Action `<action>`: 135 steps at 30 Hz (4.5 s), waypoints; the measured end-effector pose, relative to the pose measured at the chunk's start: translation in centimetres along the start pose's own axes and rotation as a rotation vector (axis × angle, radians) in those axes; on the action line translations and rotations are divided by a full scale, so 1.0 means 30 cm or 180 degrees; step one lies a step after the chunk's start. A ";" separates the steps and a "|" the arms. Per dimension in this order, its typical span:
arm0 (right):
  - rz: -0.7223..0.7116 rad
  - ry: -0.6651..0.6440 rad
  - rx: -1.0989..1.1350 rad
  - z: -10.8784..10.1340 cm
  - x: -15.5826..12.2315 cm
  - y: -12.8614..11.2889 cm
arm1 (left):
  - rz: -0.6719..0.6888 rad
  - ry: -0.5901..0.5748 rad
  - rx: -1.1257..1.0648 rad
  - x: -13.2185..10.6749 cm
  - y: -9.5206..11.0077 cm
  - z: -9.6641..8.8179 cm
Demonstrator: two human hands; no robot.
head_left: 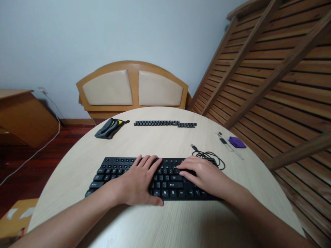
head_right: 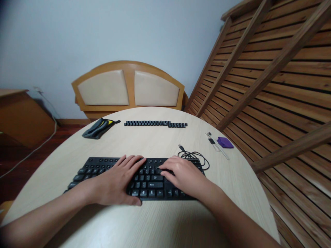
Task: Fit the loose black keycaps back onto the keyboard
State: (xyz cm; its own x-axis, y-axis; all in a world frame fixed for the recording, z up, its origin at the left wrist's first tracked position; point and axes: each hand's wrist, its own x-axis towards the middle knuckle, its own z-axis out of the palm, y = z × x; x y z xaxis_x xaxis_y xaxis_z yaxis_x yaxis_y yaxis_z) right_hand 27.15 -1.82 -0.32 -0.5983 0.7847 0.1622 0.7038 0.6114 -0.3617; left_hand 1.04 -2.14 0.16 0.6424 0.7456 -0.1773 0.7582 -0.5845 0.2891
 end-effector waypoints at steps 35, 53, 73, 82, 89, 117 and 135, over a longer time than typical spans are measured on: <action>0.0098 -0.0393 0.0504 -0.035 -0.038 0.121 | -0.0105 0.0319 0.0796 0.459 -0.049 -0.167; 0.0126 -0.0409 0.0526 -0.034 -0.036 0.121 | -0.0705 0.0810 0.0696 0.804 -0.037 -0.098; 0.0173 -0.0382 0.0655 -0.010 -0.031 0.119 | -0.0364 0.1255 0.0164 0.367 -0.044 -0.074; 0.0159 -0.0360 0.0508 0.021 -0.008 0.079 | 0.0087 0.1290 -0.1299 0.122 -0.018 0.038; 0.0065 -0.0265 0.0435 0.033 0.001 0.054 | 0.0068 0.1254 -0.1465 0.067 -0.031 0.044; -0.0073 -0.0335 0.0300 0.044 0.000 0.052 | 0.0386 0.1524 -0.0400 0.044 0.000 0.071; -0.0194 -0.0227 0.0245 0.043 -0.004 0.055 | -0.0113 0.1155 -0.1499 0.047 -0.029 0.040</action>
State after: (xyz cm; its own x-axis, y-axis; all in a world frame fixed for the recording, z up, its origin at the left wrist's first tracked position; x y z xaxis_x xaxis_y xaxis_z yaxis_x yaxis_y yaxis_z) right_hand 27.89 -1.02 -2.12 -0.6668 0.7353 0.1212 0.6354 0.6460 -0.4231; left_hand 1.43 -0.97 -1.48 0.4752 0.8724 0.1144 0.5939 -0.4140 0.6898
